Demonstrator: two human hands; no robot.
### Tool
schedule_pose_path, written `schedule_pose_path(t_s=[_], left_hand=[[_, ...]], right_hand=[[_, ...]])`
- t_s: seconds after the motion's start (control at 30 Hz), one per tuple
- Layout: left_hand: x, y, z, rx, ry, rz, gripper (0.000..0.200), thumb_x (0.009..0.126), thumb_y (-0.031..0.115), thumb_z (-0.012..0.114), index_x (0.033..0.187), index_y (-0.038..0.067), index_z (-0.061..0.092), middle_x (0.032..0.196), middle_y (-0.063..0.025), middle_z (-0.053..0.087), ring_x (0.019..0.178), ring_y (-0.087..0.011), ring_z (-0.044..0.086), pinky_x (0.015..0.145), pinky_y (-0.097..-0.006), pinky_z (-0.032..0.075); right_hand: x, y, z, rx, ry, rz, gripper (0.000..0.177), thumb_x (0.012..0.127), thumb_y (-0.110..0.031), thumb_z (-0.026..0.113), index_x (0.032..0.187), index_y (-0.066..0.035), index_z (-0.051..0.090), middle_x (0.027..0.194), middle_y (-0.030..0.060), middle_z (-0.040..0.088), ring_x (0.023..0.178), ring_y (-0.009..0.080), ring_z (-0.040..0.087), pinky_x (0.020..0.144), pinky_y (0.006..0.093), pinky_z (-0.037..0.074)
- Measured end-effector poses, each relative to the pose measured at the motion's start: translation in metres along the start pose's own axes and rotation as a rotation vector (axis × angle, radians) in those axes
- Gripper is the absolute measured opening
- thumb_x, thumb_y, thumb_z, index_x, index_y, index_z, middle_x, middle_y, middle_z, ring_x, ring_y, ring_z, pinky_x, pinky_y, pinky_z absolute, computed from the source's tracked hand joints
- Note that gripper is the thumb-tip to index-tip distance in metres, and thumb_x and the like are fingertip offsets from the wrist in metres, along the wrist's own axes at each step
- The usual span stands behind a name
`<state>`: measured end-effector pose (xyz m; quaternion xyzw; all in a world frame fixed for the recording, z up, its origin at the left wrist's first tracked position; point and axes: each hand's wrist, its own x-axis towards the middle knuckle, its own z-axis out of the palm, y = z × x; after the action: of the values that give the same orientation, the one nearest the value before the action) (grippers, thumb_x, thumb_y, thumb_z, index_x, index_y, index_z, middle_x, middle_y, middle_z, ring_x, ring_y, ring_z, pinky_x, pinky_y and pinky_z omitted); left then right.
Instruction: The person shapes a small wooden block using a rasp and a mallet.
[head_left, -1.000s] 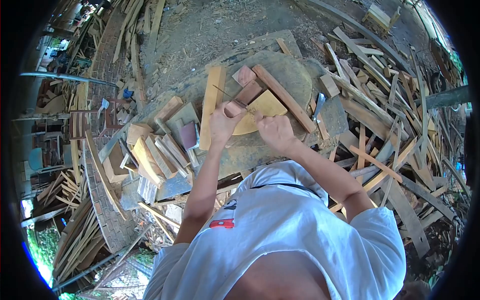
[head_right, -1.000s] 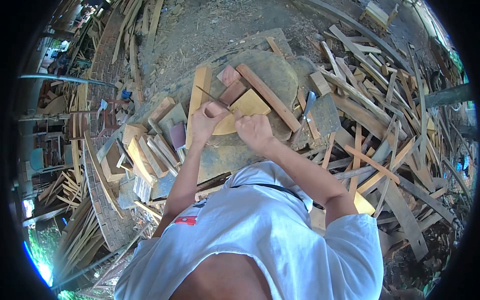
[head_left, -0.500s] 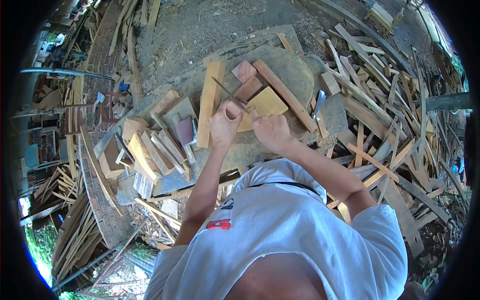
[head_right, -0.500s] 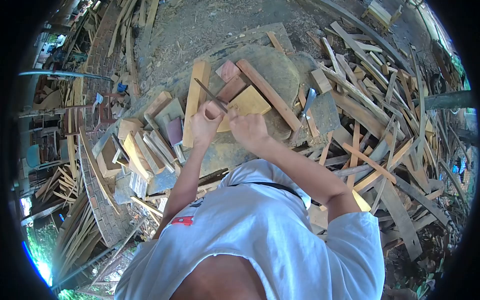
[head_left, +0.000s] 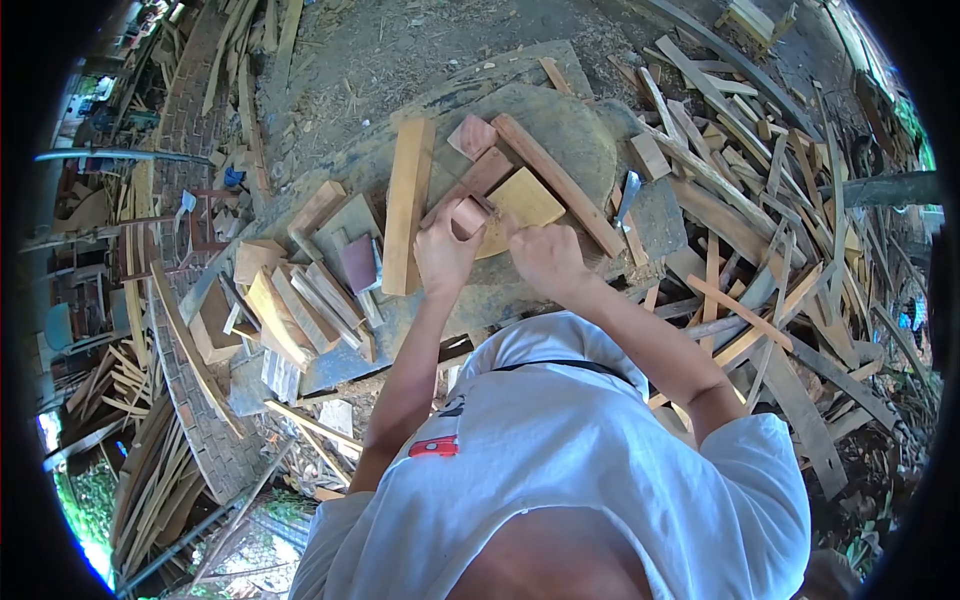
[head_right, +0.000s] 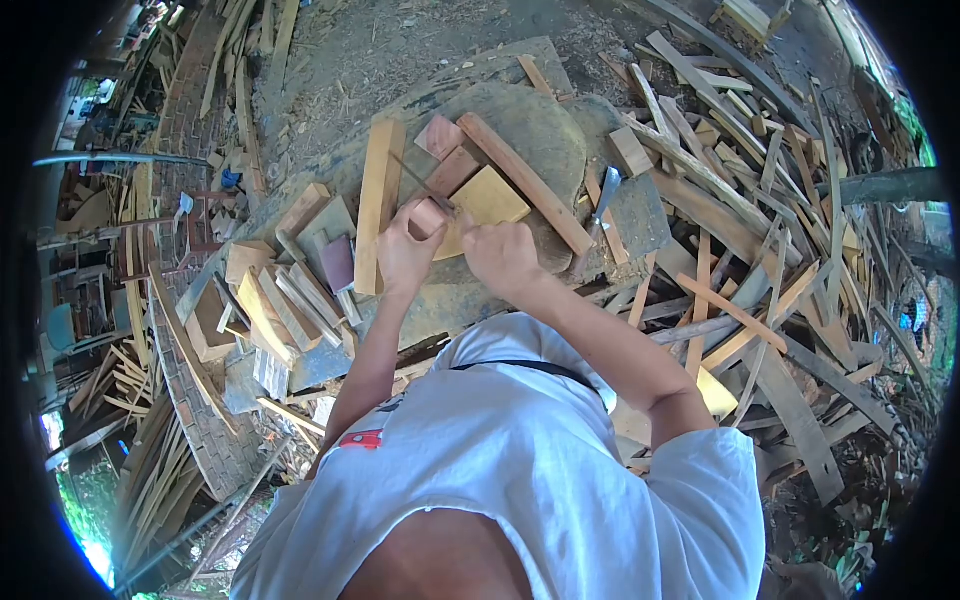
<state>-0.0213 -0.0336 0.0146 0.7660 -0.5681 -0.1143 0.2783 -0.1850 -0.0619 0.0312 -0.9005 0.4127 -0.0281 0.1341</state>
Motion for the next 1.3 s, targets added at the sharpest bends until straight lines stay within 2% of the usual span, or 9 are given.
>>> schedule_pose_path(t_s=[0.17,0.23,0.37,0.77,0.8,0.87,0.97,1.03,1.3], left_hand=[[0.007,0.001,0.002,0.042,0.004,0.029,0.049,0.065,0.024,0.079,0.108,0.005,0.062,0.099,-0.0181,0.066,0.089,-0.0338,0.065,0.079,-0.0383,0.052],[0.005,-0.001,0.003,-0.016,0.051,0.115,0.046,0.064,0.022,0.079,0.104,0.006,0.063,0.095,-0.0183,0.067,0.087,-0.0341,0.065,0.078,-0.041,0.052],[0.004,0.004,0.0,0.048,-0.034,-0.014,0.045,0.064,0.02,0.078,0.104,0.006,0.063,0.097,-0.0173,0.066,0.087,-0.0343,0.064,0.077,-0.0416,0.052],[0.007,0.001,0.0,0.066,-0.035,0.064,0.044,0.064,0.016,0.077,0.105,0.008,0.062,0.101,-0.0161,0.065,0.089,-0.0344,0.064,0.078,-0.0424,0.052],[0.008,-0.001,0.001,0.075,-0.024,0.083,0.046,0.065,0.02,0.078,0.105,0.007,0.062,0.096,-0.0176,0.066,0.085,-0.0348,0.065,0.075,-0.0416,0.052],[0.004,-0.003,0.003,0.08,-0.014,0.094,0.047,0.066,0.024,0.078,0.106,0.005,0.061,0.091,-0.0191,0.066,0.081,-0.0351,0.066,0.072,-0.0407,0.053],[0.003,-0.007,0.004,0.014,0.055,0.106,0.049,0.065,0.027,0.079,0.105,0.005,0.061,0.087,-0.0195,0.066,0.079,-0.0358,0.066,0.071,-0.0408,0.053],[0.003,-0.006,0.004,0.086,0.036,0.033,0.051,0.065,0.029,0.08,0.106,0.006,0.061,0.083,-0.0194,0.066,0.078,-0.0362,0.066,0.07,-0.041,0.053],[0.008,-0.001,-0.005,0.102,0.023,0.067,0.051,0.066,0.028,0.079,0.108,0.006,0.062,0.087,-0.0197,0.067,0.083,-0.0353,0.065,0.074,-0.0406,0.053]], right_hand=[[0.027,0.003,0.009,0.023,0.054,0.087,0.017,0.085,-0.014,0.048,0.098,-0.005,0.056,0.069,0.0115,0.067,0.063,0.0252,0.068,0.051,0.0379,0.052],[0.021,0.006,0.009,0.015,0.061,0.085,0.017,0.085,-0.014,0.048,0.097,-0.005,0.056,0.068,0.0108,0.067,0.062,0.0247,0.068,0.05,0.037,0.052],[-0.001,0.001,0.004,-0.002,0.052,0.053,0.02,0.081,-0.011,0.05,0.099,-0.005,0.054,0.063,0.0123,0.065,0.059,0.0231,0.067,0.045,0.0358,0.05],[-0.01,0.001,-0.004,0.034,0.062,0.028,0.03,0.079,-0.01,0.05,0.108,-0.002,0.053,0.061,0.012,0.064,0.054,0.0252,0.065,0.044,0.0372,0.049],[-0.009,0.0,-0.005,0.038,0.057,0.029,0.03,0.079,-0.01,0.05,0.108,-0.002,0.053,0.061,0.012,0.064,0.054,0.0252,0.065,0.044,0.0372,0.049],[-0.004,-0.002,-0.005,0.039,0.0,0.056,0.021,0.083,-0.011,0.049,0.102,-0.003,0.054,0.067,0.0116,0.067,0.062,0.0258,0.068,0.049,0.0359,0.053],[0.01,-0.007,0.0,0.025,0.054,0.075,0.019,0.083,-0.012,0.049,0.1,-0.004,0.054,0.068,0.011,0.067,0.063,0.026,0.068,0.05,0.0368,0.053],[0.018,-0.006,0.001,0.03,0.04,0.089,0.018,0.084,-0.013,0.049,0.099,-0.004,0.054,0.068,0.0108,0.067,0.063,0.026,0.068,0.05,0.0373,0.053],[0.011,0.003,-0.001,0.017,-0.007,0.125,0.014,0.086,-0.013,0.048,0.094,-0.005,0.054,0.068,0.0104,0.067,0.063,0.0259,0.068,0.052,0.0378,0.053]])
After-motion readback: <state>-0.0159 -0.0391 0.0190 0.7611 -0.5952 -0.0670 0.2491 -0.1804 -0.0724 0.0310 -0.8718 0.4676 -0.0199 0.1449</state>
